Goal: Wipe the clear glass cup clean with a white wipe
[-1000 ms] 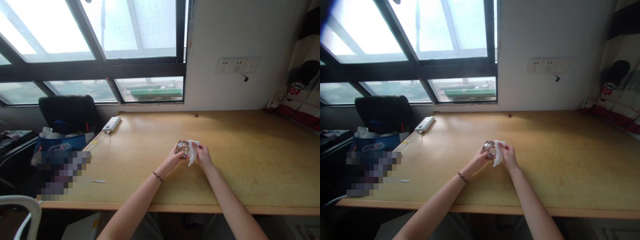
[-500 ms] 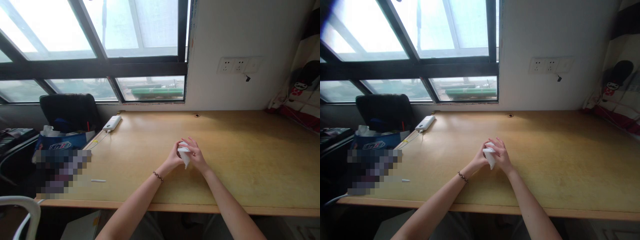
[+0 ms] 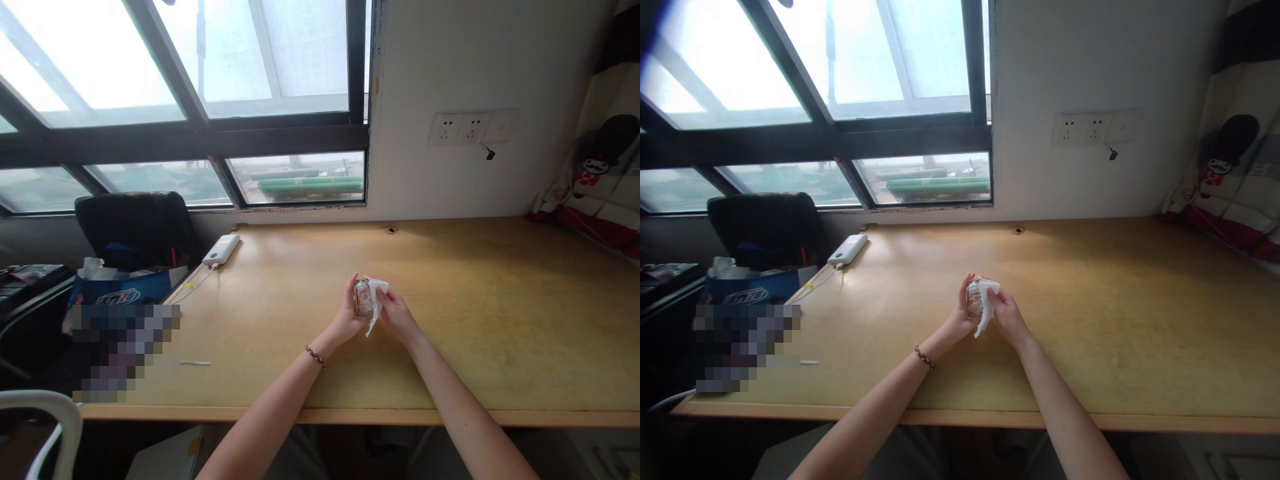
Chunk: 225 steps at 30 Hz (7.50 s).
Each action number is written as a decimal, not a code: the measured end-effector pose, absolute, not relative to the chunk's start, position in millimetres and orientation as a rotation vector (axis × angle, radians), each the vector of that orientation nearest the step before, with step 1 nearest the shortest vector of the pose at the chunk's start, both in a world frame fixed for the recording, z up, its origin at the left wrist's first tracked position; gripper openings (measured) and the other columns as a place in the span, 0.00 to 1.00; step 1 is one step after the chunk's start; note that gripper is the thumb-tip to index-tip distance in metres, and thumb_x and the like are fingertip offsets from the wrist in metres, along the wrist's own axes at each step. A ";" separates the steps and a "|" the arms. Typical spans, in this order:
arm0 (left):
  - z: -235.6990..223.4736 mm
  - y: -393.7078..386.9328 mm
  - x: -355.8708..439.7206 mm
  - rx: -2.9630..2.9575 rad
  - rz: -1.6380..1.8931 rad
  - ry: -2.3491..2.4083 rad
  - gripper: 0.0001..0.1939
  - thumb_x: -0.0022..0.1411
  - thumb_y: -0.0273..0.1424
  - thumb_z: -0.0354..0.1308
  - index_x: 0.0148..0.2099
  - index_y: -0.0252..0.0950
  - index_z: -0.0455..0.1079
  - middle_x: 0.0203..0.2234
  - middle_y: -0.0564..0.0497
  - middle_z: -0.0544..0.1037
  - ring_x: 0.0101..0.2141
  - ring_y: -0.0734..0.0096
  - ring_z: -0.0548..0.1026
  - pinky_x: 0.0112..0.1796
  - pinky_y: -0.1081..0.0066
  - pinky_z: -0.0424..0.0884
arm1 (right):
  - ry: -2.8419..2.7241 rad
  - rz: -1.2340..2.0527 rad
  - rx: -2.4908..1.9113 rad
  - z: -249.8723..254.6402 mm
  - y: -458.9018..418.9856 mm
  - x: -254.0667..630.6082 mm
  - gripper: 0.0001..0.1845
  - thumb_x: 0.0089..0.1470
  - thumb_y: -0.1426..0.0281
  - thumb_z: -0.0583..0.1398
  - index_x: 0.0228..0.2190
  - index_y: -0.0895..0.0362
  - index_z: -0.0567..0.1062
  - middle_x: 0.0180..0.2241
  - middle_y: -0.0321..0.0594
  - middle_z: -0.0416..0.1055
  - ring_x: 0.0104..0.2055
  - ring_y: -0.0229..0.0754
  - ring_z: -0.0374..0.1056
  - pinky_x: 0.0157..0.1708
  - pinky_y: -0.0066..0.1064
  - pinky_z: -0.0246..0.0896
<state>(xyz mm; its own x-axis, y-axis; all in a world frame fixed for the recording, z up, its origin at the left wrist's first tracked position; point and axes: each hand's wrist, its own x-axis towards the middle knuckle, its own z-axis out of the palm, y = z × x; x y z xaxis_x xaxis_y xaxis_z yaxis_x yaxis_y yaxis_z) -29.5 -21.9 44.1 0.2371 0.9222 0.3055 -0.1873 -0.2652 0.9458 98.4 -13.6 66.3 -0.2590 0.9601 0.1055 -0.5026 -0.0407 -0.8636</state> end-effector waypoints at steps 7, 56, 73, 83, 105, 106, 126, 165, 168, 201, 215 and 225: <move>41.9 -23.3 -35.2 1.225 1.021 0.688 0.54 0.43 0.27 0.64 0.62 0.43 0.29 0.39 0.47 0.71 0.36 0.68 0.71 0.40 0.66 0.66 | -1.242 1.460 -0.768 70.0 -18.3 102.6 0.27 0.46 0.58 0.59 0.48 0.54 0.67 0.46 0.42 0.69 0.46 0.47 0.65 0.46 0.40 0.59; 63.5 -12.1 -48.0 1.238 1.387 0.814 0.44 0.32 0.23 0.69 0.53 0.41 0.59 0.46 0.46 0.65 0.48 0.60 0.63 0.47 0.63 0.60 | -0.882 1.666 -0.672 70.2 -11.8 94.5 0.28 0.47 0.50 0.53 0.42 0.56 0.70 0.44 0.45 0.70 0.44 0.49 0.67 0.42 0.41 0.61; 66.3 -22.1 -33.6 1.017 1.362 0.544 0.36 0.38 0.34 0.67 0.51 0.35 0.60 0.49 0.41 0.66 0.50 0.57 0.63 0.48 0.62 0.60 | -0.953 1.237 -0.871 62.1 -19.9 95.1 0.17 0.37 0.65 0.65 0.33 0.56 0.73 0.29 0.35 0.70 0.27 0.36 0.64 0.24 0.25 0.59; 64.4 -17.8 -43.2 0.639 1.250 0.444 0.23 0.50 0.42 0.57 0.44 0.32 0.65 0.43 0.43 0.71 0.45 0.63 0.69 0.48 0.63 0.61 | -0.847 1.248 -0.876 67.9 -18.4 102.0 0.15 0.38 0.64 0.64 0.31 0.56 0.73 0.26 0.33 0.70 0.23 0.35 0.63 0.21 0.25 0.56; 43.1 -18.5 -31.9 0.618 1.259 0.465 0.25 0.50 0.44 0.56 0.47 0.34 0.67 0.45 0.44 0.71 0.46 0.60 0.67 0.45 0.67 0.61 | -1.673 0.407 -0.954 72.3 -31.4 93.0 0.18 0.57 0.68 0.48 0.49 0.51 0.65 0.48 0.42 0.64 0.52 0.45 0.56 0.51 0.42 0.49; 44.4 -17.9 -33.2 0.639 1.247 0.433 0.27 0.49 0.45 0.56 0.47 0.34 0.67 0.45 0.44 0.71 0.47 0.59 0.66 0.46 0.66 0.60 | -1.613 0.451 -0.973 71.1 -29.6 94.4 0.18 0.57 0.68 0.48 0.48 0.52 0.66 0.48 0.42 0.64 0.51 0.45 0.56 0.51 0.41 0.50; 59.7 -17.0 -45.2 0.445 1.078 0.487 0.22 0.53 0.46 0.50 0.43 0.35 0.68 0.35 0.45 0.76 0.34 0.61 0.74 0.32 0.65 0.69 | -1.052 1.288 -0.818 64.5 -12.8 103.7 0.19 0.48 0.60 0.57 0.39 0.58 0.74 0.38 0.43 0.73 0.40 0.48 0.67 0.41 0.39 0.59; 57.5 -15.0 -36.6 0.376 1.251 0.608 0.21 0.52 0.46 0.50 0.36 0.33 0.69 0.24 0.49 0.75 0.23 0.70 0.71 0.27 0.72 0.64 | -1.933 0.123 -1.193 62.5 -36.2 84.1 0.19 0.57 0.69 0.48 0.48 0.47 0.66 0.60 0.34 0.44 0.59 0.52 0.38 0.54 0.50 0.39; 51.3 -13.8 -34.4 0.418 1.230 0.624 0.20 0.52 0.45 0.50 0.35 0.32 0.70 0.24 0.49 0.75 0.22 0.72 0.70 0.26 0.74 0.63 | -1.897 0.140 -1.221 60.5 -35.5 84.8 0.19 0.57 0.69 0.47 0.48 0.49 0.66 0.60 0.35 0.43 0.59 0.52 0.38 0.53 0.51 0.40; 65.4 -12.1 -50.9 0.343 1.414 0.629 0.23 0.53 0.46 0.47 0.36 0.30 0.70 0.26 0.45 0.77 0.26 0.67 0.74 0.29 0.70 0.68 | -1.906 0.187 -1.134 53.7 -33.9 80.7 0.17 0.57 0.69 0.47 0.38 0.53 0.73 0.53 0.39 0.59 0.56 0.49 0.45 0.53 0.49 0.44; 58.9 -22.0 -33.6 0.203 1.199 0.557 0.26 0.51 0.49 0.49 0.35 0.30 0.70 0.26 0.45 0.76 0.29 0.63 0.74 0.33 0.68 0.67 | -1.935 0.008 -1.181 58.7 -38.7 78.2 0.20 0.56 0.70 0.48 0.49 0.47 0.66 0.60 0.34 0.44 0.59 0.54 0.37 0.53 0.52 0.39; 56.8 -20.3 -39.0 0.136 1.189 0.468 0.24 0.51 0.47 0.49 0.36 0.30 0.71 0.29 0.44 0.77 0.32 0.62 0.74 0.36 0.66 0.67 | -1.936 0.045 -1.111 57.7 -34.7 79.8 0.19 0.56 0.71 0.48 0.48 0.48 0.67 0.59 0.34 0.47 0.59 0.52 0.38 0.53 0.51 0.40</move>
